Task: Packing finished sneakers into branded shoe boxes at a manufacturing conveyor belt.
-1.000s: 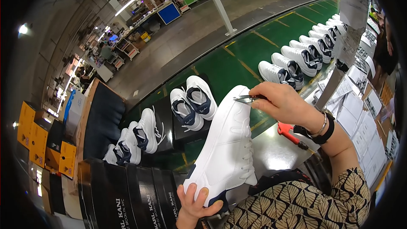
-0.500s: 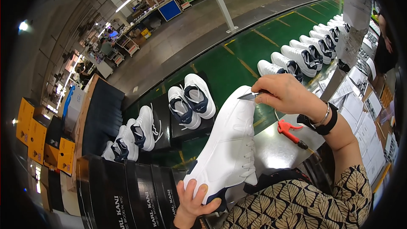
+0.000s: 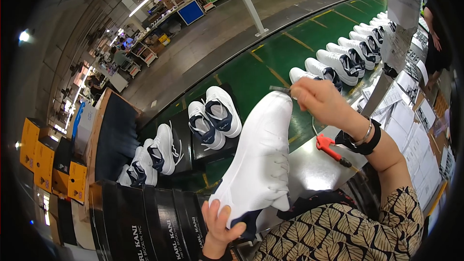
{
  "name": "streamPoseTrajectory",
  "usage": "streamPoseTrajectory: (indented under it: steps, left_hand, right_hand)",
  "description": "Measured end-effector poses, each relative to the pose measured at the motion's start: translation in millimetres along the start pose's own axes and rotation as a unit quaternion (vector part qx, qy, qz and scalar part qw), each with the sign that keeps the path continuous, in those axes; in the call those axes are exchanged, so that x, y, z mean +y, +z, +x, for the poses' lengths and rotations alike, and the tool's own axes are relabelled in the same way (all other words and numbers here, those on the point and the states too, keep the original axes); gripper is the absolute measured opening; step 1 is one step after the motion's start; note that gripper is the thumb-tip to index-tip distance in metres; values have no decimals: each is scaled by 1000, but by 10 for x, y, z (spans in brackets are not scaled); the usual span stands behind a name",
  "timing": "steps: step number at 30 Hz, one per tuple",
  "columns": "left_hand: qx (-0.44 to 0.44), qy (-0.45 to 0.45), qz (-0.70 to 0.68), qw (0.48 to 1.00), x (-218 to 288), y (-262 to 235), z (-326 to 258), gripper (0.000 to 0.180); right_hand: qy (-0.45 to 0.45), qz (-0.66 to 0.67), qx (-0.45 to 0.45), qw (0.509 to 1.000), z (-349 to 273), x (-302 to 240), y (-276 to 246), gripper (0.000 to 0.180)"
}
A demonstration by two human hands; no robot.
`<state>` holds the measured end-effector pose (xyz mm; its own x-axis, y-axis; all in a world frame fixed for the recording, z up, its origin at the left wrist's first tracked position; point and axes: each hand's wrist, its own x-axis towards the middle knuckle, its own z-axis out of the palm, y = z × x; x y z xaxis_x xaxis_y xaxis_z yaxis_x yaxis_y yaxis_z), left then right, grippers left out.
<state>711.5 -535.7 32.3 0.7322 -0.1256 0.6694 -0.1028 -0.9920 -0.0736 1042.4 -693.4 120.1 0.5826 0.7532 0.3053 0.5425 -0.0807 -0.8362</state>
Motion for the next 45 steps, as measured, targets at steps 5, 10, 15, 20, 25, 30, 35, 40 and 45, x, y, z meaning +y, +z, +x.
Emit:
streamPoseTrajectory:
  steps: [5,10,15,20,25,30,35,40,45]
  left_hand:
    - [95,-181,-156,966,134,200,123,83]
    - [210,-400,-413,791,237,354,-9,92]
    - [271,-474,-467,695,276,430,108,86]
    - [247,-453,-423,745,235,491,114,87]
    - [257,-427,-380,779,155,510,164,84]
    - [158,-233,13,959,-3,511,211,80]
    - [155,-181,121,964,-207,591,155,71]
    - [182,-203,133,953,-451,759,134,49]
    - [176,-242,170,939,-735,938,153,54]
  right_hand:
    - [-3,82,133,988,-18,287,77,23]
    - [59,159,97,981,-213,547,199,24]
    - [126,231,54,963,-368,666,332,24]
    - [158,244,45,956,-499,783,370,25]
    - [170,217,16,961,-598,832,352,25]
    - [226,258,-1,940,-691,903,367,24]
    - [215,207,-35,954,-788,1125,384,20]
    - [233,175,-72,954,-870,1250,411,17]
    - [278,163,-81,943,-988,1361,434,14]
